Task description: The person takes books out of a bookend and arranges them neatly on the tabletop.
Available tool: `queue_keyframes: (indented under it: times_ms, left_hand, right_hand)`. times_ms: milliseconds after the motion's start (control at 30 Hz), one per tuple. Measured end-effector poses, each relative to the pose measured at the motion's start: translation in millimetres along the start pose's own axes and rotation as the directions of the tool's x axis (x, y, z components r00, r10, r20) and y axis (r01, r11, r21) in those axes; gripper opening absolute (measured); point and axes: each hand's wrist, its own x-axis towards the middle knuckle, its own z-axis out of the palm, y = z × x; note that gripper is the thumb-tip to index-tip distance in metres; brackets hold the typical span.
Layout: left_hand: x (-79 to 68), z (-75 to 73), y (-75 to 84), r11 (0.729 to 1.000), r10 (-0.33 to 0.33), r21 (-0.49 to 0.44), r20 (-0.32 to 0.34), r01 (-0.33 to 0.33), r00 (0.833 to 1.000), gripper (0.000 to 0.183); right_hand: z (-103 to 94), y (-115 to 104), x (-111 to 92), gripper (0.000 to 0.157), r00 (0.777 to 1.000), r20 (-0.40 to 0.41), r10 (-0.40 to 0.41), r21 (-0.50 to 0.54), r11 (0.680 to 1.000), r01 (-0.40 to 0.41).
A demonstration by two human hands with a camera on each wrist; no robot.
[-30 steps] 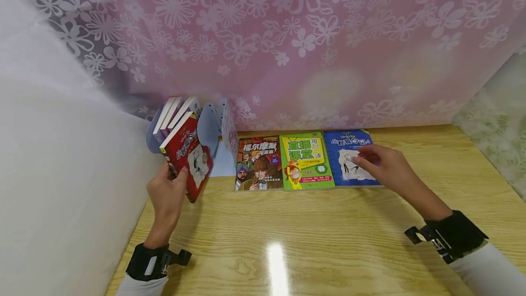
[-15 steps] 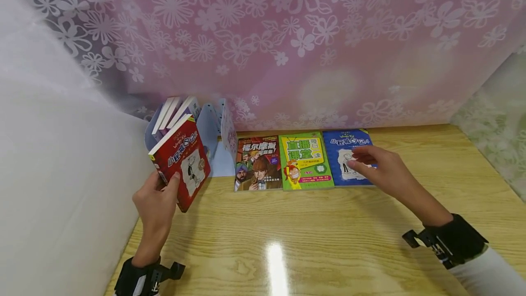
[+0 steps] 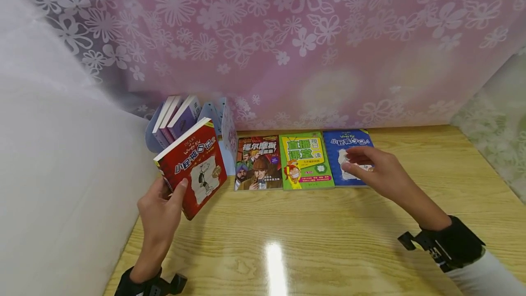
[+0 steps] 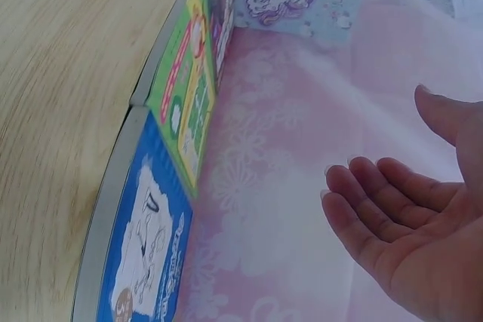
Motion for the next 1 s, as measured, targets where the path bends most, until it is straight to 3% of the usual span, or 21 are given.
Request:
queue_keyframes:
  times_ms: [467,800,1000]
  left_hand:
    - [-8.8,10.0,22.2,0.989,-0.027,-0.139,0.136,0.046,0.99,0.034]
    - [-14.0,18.6,40.4,0.972,-0.068,-0.201,0.256,0.122,0.964,0.035]
    - [-16.1,23.5,50.0,0.957,-0.04,-0.263,0.306,0.125,0.951,0.035]
  right_hand:
    - [8.9,-28,-11,0.05,0.995,0.079,-0.058,0.088,0.995,0.051]
    - [15.8,-42,-14,0.051,0.99,0.11,-0.093,0.116,0.99,0.08]
    - [18.7,-52,-17,0.052,0.984,0.124,-0.128,0.137,0.984,0.111]
